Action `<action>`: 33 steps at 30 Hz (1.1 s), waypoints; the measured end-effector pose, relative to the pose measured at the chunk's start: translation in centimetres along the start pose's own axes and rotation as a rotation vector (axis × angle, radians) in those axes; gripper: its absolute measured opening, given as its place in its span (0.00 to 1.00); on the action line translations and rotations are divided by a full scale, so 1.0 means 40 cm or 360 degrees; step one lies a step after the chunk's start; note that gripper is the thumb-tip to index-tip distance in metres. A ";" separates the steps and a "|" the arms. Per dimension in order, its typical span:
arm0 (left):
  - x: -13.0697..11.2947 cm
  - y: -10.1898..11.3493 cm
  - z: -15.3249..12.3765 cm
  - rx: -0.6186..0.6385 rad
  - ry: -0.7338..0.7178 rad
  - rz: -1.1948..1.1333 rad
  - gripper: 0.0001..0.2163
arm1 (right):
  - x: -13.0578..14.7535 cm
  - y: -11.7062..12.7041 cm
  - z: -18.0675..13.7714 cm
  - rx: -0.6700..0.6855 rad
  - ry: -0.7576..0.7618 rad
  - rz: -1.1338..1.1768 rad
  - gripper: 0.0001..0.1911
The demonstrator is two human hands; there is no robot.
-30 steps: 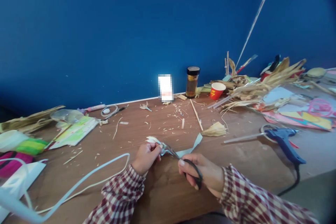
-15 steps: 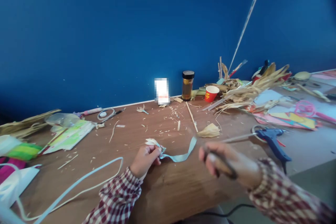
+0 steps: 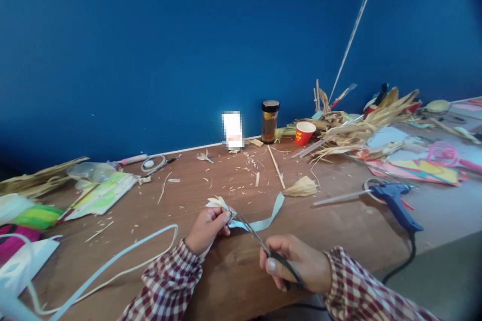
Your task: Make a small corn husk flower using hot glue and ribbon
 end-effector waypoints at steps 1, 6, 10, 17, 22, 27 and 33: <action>0.002 0.002 0.000 -0.0005 0.0001 0.0006 0.12 | 0.000 -0.002 0.002 0.0000 -0.0005 0.0010 0.25; 0.006 0.003 -0.001 -0.0012 0.0004 0.0076 0.12 | 0.006 -0.007 0.008 -0.0004 0.0010 0.0020 0.25; 0.004 -0.002 -0.001 -0.0017 0.0005 0.0088 0.12 | 0.005 -0.003 0.014 0.0013 0.0015 -0.0015 0.24; 0.007 0.002 0.002 -0.0035 0.0005 0.0005 0.12 | 0.001 -0.003 0.018 0.0015 0.0022 -0.0015 0.24; 0.006 -0.001 0.000 -0.0028 0.0026 -0.0007 0.12 | 0.002 0.001 0.015 0.0007 0.0012 -0.0010 0.24; 0.003 -0.002 -0.001 -0.0043 0.0033 0.0018 0.12 | 0.006 0.007 0.012 -0.0019 -0.0005 -0.0016 0.24; 0.005 -0.004 0.000 -0.0013 0.0015 -0.0018 0.12 | 0.001 0.000 0.012 0.0005 0.0017 -0.0017 0.24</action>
Point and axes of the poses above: each hand's wrist, its own z-axis towards the middle knuckle, its own y-axis out of the back of the hand, x = y × z, the point moved 9 cm from there along z, towards the middle knuckle, and after that the axes turned 1 degree about -x, right-handed, at the moved point
